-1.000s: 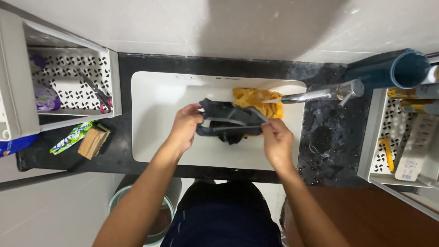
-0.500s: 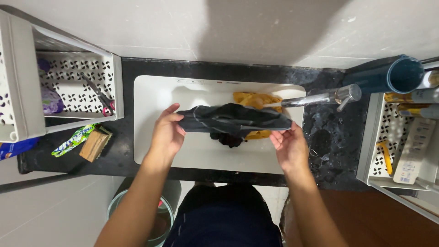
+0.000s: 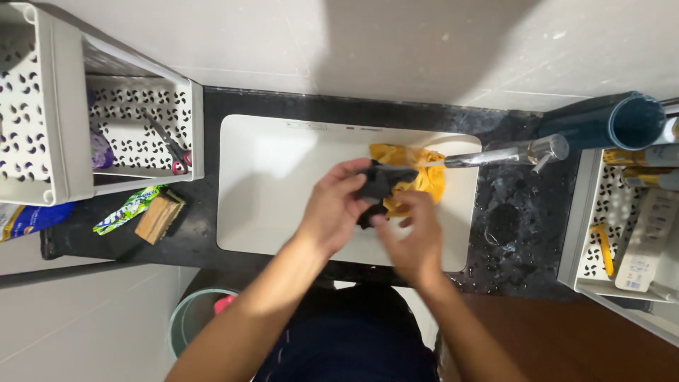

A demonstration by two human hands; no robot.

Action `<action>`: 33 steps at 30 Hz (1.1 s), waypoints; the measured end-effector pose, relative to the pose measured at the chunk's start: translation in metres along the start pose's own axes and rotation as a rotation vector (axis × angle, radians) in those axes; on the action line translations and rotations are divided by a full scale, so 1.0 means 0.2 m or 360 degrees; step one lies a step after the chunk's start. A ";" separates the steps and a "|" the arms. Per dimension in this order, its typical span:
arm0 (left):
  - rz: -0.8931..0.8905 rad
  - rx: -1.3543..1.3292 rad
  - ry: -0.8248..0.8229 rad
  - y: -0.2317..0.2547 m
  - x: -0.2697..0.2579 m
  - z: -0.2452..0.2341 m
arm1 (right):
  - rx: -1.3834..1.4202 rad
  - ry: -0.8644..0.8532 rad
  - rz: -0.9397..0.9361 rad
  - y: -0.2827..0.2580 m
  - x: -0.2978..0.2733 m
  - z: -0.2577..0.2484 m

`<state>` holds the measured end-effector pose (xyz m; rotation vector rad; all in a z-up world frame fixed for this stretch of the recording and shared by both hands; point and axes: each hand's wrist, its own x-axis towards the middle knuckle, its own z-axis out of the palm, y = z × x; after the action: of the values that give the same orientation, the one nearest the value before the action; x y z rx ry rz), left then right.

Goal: Wash clothes by hand in a bathroom sink using laundry detergent.

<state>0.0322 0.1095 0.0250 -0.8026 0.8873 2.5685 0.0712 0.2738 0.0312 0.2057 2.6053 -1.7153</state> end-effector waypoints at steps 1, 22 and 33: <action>-0.0016 -0.0040 -0.0088 -0.03 -0.01 0.01 | -0.0153 -0.0071 -0.0217 -0.07 -0.02 0.02; 0.0692 0.2145 -0.0316 -0.07 -0.15 -0.19 | 0.2157 -0.0772 0.1084 -0.12 0.25 -0.09; 0.0419 0.1866 0.0063 -0.30 0.19 -0.41 | 0.1913 -0.0570 0.1342 -0.29 0.17 -0.25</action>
<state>0.0624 0.1067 -0.0804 -0.3553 2.2422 1.6587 0.0343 0.3009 0.1015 0.7423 0.7403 -2.2701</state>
